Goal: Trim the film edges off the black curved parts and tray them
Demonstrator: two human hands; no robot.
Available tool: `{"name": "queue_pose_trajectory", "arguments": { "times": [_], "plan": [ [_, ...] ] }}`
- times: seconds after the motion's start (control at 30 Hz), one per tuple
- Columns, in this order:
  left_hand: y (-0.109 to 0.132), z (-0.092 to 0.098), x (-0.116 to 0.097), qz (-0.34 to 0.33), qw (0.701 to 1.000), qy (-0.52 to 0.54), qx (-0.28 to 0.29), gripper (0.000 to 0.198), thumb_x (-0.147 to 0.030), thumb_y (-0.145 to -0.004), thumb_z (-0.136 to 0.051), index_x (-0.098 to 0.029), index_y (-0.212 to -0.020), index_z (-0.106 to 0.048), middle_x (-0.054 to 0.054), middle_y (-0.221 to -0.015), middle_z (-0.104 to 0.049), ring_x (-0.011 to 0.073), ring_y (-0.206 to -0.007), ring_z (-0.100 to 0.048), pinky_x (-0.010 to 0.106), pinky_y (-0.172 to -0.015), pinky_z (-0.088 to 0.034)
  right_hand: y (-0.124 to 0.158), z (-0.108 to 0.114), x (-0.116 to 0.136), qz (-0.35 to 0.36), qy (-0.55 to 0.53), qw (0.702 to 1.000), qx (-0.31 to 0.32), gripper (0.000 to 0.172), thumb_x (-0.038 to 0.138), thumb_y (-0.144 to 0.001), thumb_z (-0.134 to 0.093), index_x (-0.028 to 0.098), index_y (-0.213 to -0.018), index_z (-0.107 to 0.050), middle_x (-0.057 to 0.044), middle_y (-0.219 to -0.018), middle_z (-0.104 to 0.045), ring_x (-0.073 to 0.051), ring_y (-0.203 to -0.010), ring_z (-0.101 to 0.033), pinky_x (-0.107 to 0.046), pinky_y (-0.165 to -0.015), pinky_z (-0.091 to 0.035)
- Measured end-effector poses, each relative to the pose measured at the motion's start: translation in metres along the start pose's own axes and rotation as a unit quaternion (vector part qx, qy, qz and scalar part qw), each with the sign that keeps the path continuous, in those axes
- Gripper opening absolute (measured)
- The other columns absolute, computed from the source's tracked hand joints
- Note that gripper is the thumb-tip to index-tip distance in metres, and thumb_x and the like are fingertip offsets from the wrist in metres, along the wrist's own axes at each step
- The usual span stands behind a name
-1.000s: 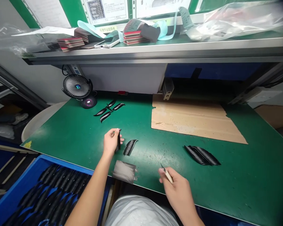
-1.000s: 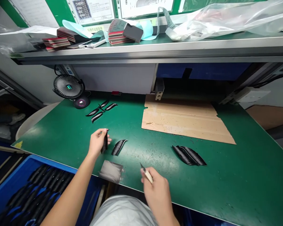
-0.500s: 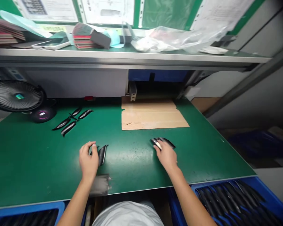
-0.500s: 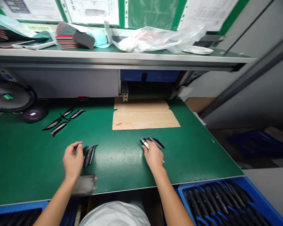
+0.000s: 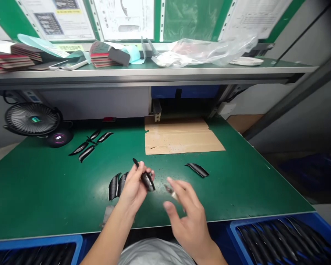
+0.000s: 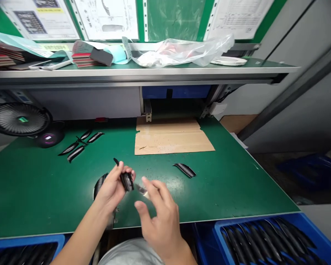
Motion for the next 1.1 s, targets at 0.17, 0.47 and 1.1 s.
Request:
{"name": "queue_pose_trajectory", "arguments": {
  "times": [0.17, 0.47, 1.1],
  "plan": [
    [0.013, -0.013, -0.043, -0.095, 0.983, 0.153, 0.026, 0.042, -0.028, -0.083, -0.069, -0.019, -0.061, -0.034, -0.008, -0.057, -0.028, 0.007, -0.05, -0.033, 0.024, -0.057, -0.045, 0.02, -0.029, -0.015, -0.127, -0.099, 0.984, 0.074, 0.033, 0.036, -0.1, -0.043, 0.024, -0.121, -0.066, -0.005, -0.088, -0.066, -0.018, -0.075, -0.062, -0.027, -0.069, -0.052],
    [0.052, -0.02, -0.07, -0.215, 0.959, 0.181, 0.033, 0.05, -0.039, -0.088, -0.051, -0.02, -0.057, -0.017, -0.006, -0.052, -0.013, 0.0087, -0.046, -0.018, 0.023, -0.044, -0.025, 0.003, -0.062, 0.003, -0.207, -0.273, 0.928, 0.144, 0.033, 0.045, -0.094, -0.057, 0.02, -0.105, -0.075, -0.004, -0.077, -0.065, -0.016, -0.072, -0.059, -0.028, -0.068, -0.05],
    [0.068, -0.017, -0.077, -0.275, 0.951, 0.13, 0.046, 0.05, -0.041, -0.085, -0.053, -0.019, -0.056, -0.018, -0.005, -0.053, -0.01, 0.0107, -0.048, -0.013, 0.025, -0.044, -0.022, -0.003, -0.074, 0.02, -0.18, -0.223, 0.933, 0.219, 0.036, 0.038, -0.098, -0.047, 0.021, -0.124, -0.065, 0.0, -0.073, -0.057, -0.015, -0.067, -0.049, -0.026, -0.062, -0.043]
  ]
}}
Point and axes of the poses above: each hand's wrist, its own y-axis away from the middle knuckle, its own z-axis out of the back of the hand, x = y × z, the point moved 9 cm from there along -y, towards the middle knuckle
